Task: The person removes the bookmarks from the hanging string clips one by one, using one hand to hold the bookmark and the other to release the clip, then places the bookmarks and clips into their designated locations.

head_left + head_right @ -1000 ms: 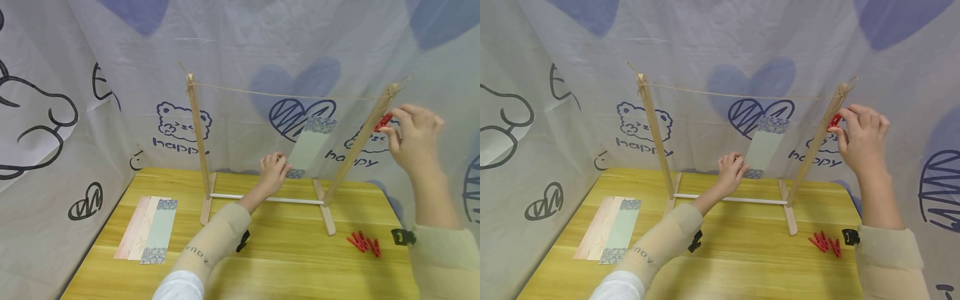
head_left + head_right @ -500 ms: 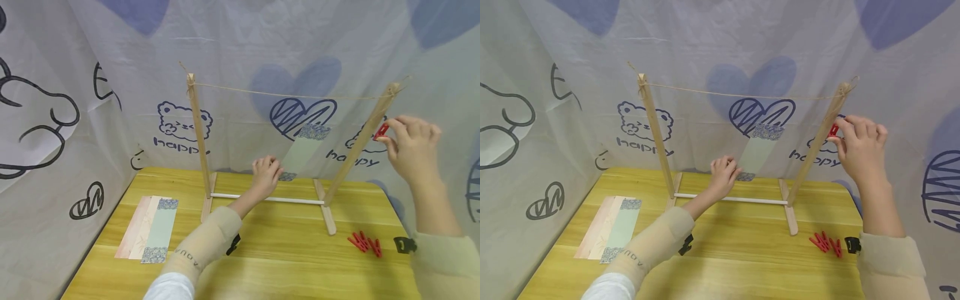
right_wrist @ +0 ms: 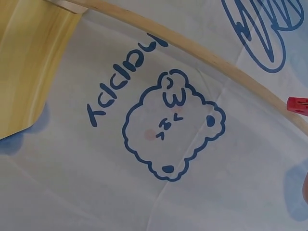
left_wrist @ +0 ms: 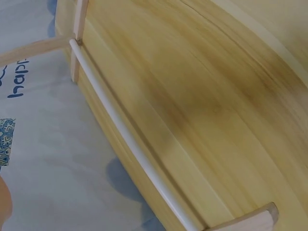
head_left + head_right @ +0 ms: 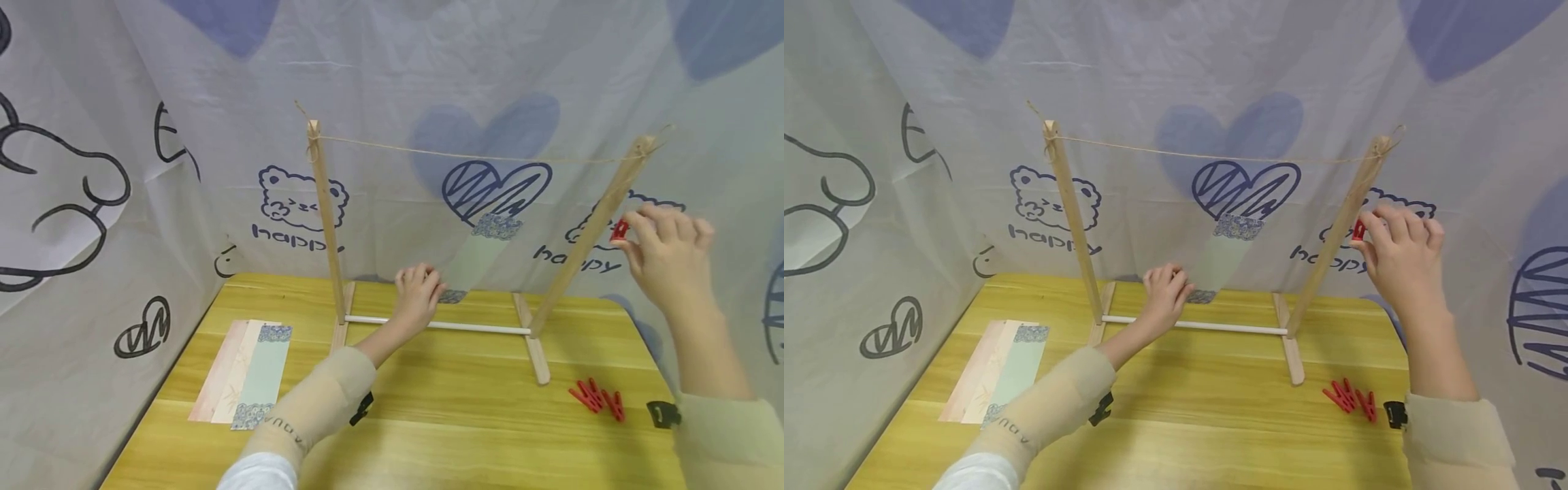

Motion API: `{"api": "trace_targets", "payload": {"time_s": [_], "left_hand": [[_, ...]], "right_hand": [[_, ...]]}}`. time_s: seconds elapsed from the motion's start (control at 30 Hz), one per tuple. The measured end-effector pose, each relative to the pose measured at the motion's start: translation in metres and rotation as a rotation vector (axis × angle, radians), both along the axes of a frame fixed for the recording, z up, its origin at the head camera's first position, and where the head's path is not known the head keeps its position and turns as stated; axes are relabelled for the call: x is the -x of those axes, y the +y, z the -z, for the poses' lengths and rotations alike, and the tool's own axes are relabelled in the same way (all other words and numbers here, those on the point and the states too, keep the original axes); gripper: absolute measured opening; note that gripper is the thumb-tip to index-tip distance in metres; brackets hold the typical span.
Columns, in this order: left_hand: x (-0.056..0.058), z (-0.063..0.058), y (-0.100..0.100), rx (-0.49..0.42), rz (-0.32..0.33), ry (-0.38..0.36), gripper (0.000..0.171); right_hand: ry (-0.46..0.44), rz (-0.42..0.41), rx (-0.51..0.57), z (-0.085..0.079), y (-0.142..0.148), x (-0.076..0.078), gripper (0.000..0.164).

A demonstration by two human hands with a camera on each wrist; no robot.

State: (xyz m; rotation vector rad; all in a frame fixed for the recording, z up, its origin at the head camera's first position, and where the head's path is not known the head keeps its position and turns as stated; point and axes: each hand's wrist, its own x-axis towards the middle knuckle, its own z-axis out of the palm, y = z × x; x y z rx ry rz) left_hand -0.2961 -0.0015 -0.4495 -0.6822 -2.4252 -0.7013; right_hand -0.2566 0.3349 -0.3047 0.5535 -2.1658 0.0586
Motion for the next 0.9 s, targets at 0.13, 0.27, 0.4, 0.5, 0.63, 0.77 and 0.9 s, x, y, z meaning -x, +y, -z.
{"api": "trace_targets", "payload": {"time_s": [0.13, 0.27, 0.4, 0.5, 0.63, 0.77, 0.9], "left_hand": [[-0.001, 0.003, -0.008, 0.008, -0.006, 0.029, 0.017], [-0.002, 0.007, -0.015, 0.005, -0.001, 0.036, 0.016], [-0.004, 0.011, -0.022, 0.004, 0.01, 0.025, 0.015], [-0.006, 0.013, -0.026, 0.003, 0.013, 0.007, 0.015], [-0.009, 0.015, -0.031, 0.007, 0.006, -0.008, 0.015], [-0.011, 0.02, -0.036, 0.0, -0.005, 0.0, 0.015], [-0.014, 0.024, -0.042, -0.02, -0.01, 0.003, 0.014]], "right_hand": [[-0.011, 0.008, 0.0, 0.004, 0.0, -0.001, 0.061], [-0.069, 0.033, 0.007, 0.007, 0.0, -0.004, 0.065], [-0.117, 0.056, 0.012, 0.01, 0.002, -0.008, 0.068], [-0.16, 0.084, 0.006, 0.013, 0.004, -0.012, 0.069], [-0.308, 0.182, -0.005, 0.014, 0.005, -0.018, 0.049], [-0.378, 0.228, -0.005, 0.019, 0.007, -0.021, 0.039], [-0.347, 0.204, 0.002, 0.026, 0.01, -0.021, 0.046]]}}
